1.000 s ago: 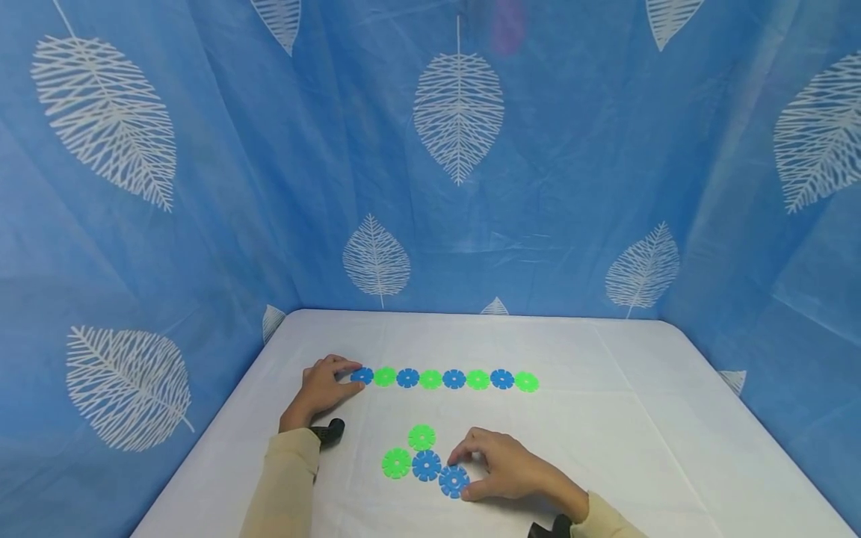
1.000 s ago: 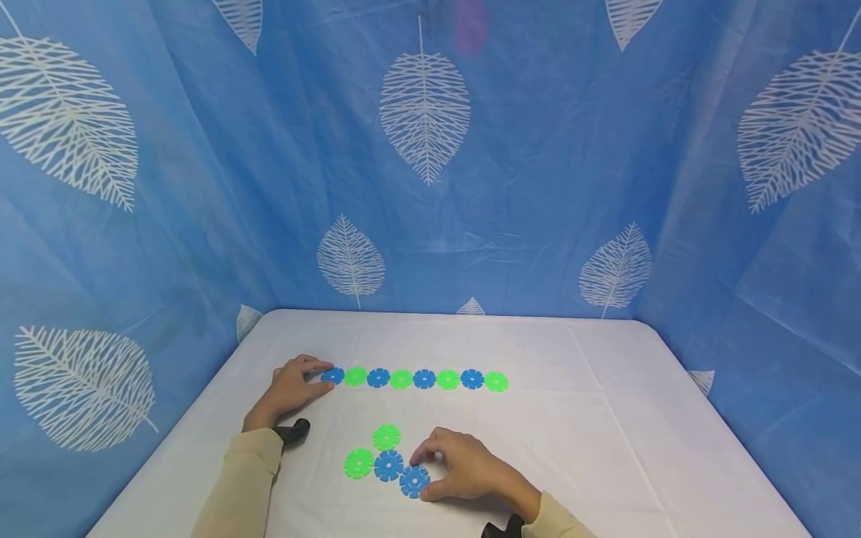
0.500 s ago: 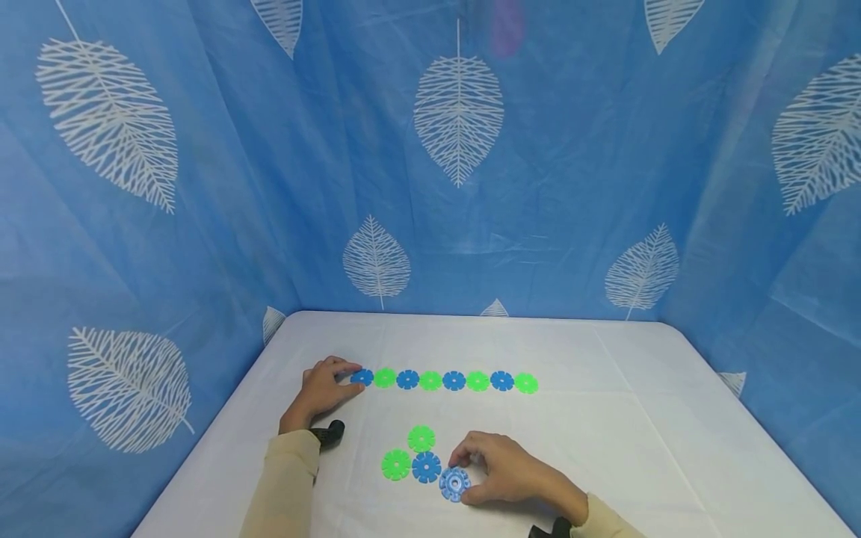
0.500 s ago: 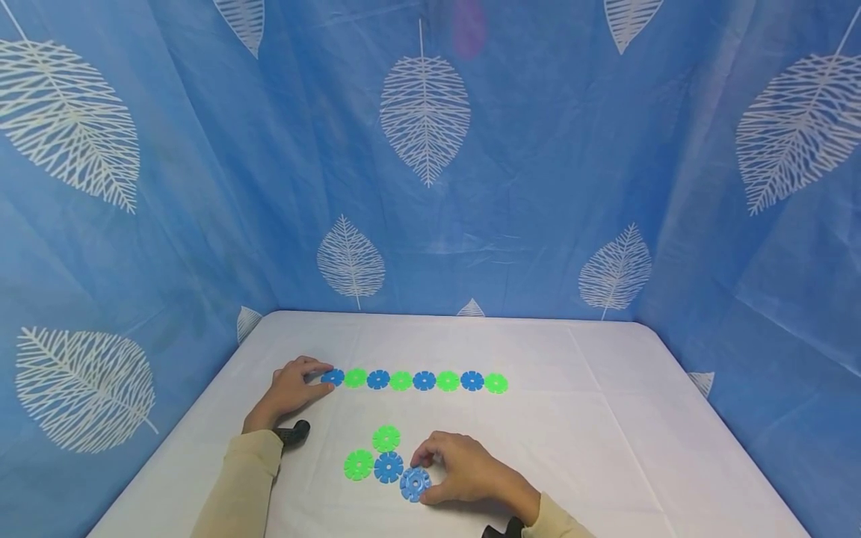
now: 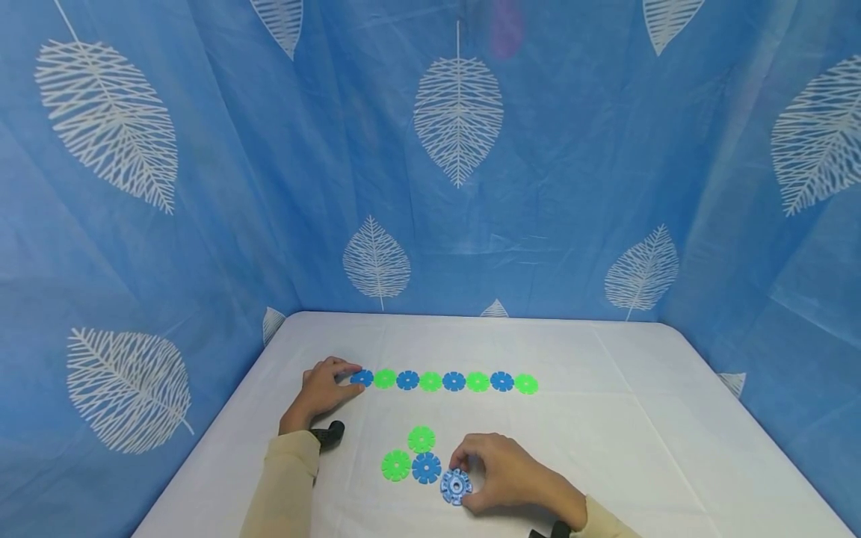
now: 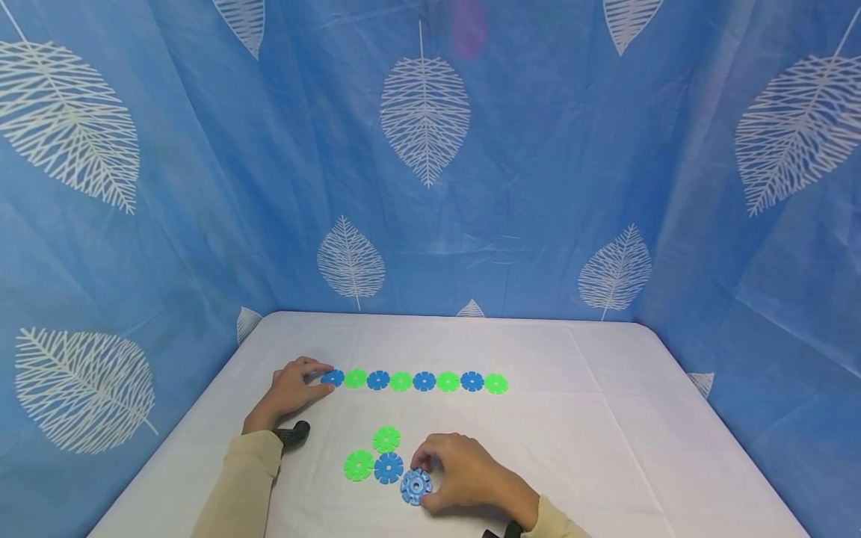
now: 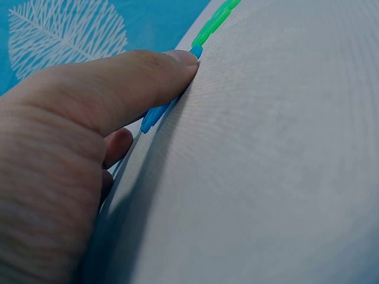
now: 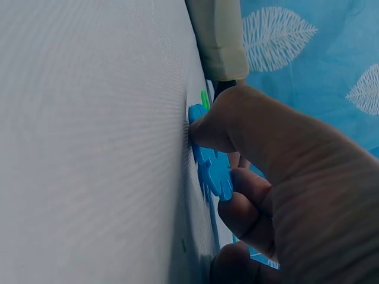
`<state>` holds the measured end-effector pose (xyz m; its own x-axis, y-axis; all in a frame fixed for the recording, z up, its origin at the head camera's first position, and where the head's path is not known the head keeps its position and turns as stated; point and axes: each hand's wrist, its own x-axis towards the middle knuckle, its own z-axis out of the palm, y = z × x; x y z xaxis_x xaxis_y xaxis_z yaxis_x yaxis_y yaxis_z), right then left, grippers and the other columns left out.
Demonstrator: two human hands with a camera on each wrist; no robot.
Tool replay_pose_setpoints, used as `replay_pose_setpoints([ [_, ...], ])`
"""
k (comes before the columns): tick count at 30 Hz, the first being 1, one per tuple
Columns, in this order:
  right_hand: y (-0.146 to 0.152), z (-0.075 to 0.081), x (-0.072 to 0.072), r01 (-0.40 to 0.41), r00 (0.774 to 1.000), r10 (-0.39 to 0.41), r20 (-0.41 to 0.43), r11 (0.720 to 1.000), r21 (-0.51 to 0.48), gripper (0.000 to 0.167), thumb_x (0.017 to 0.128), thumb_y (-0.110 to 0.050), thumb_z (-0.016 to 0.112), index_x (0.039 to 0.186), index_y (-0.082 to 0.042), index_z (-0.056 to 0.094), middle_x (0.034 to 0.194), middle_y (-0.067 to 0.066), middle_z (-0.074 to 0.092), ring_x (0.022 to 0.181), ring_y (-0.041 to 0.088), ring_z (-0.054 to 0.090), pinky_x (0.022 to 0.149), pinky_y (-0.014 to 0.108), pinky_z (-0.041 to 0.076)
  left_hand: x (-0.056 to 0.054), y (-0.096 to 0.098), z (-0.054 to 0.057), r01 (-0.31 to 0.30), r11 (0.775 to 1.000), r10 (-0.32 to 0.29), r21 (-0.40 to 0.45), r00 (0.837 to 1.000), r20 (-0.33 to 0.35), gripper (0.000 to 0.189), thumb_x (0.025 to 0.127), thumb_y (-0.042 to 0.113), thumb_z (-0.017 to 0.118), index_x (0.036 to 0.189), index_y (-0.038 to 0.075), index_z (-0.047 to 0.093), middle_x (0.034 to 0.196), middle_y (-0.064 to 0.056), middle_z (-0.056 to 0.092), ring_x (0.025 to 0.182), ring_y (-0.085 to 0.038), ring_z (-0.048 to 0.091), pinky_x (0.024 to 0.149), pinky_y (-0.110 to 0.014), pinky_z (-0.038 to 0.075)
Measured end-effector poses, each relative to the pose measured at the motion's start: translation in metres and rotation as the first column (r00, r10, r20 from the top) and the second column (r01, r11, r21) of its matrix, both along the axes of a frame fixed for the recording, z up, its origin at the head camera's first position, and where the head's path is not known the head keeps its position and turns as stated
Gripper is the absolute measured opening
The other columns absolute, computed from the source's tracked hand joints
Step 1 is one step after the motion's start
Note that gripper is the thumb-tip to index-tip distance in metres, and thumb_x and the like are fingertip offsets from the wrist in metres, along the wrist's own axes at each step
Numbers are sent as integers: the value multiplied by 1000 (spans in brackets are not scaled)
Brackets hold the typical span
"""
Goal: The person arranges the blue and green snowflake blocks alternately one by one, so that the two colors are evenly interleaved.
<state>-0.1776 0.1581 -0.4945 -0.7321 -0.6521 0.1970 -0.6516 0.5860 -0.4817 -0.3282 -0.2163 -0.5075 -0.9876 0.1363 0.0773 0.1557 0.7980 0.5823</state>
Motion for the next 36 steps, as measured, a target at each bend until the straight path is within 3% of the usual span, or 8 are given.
replay_pose_setpoints([
  [7,0,3,1,-12,999,14,-47,998,58,40,69,-41,85,105,-32,70,96,-26,63,86,-9,55,80,22,49,1,0,1,18,1000,-18,5,1000,-10,45,84,42,78,124,25,71,127,-8,60,125,-31,49,106,-56,24],
  [15,1,4,1,-34,982,56,-180,992,122,37,71,-50,82,103,-32,72,96,-24,66,80,-11,53,72,19,46,3,0,2,19,1000,-19,-1,1000,-11,45,84,42,78,125,25,71,127,-7,60,125,-31,50,106,-56,25],
  [30,6,7,1,-17,961,44,-271,995,101,37,66,-54,83,93,-31,70,85,-24,61,68,-10,44,60,12,34,1,-1,-1,20,1000,-20,1,1000,-13,45,84,42,78,125,26,71,127,-7,60,124,-30,50,106,-55,24],
  [36,10,15,-4,28,940,6,-342,995,94,38,61,-51,86,90,-33,69,82,-26,58,65,-9,41,58,14,31,1,-1,0,18,1000,-18,-9,1000,-19,44,84,42,78,125,27,71,127,-6,60,124,-29,50,105,-55,25],
])
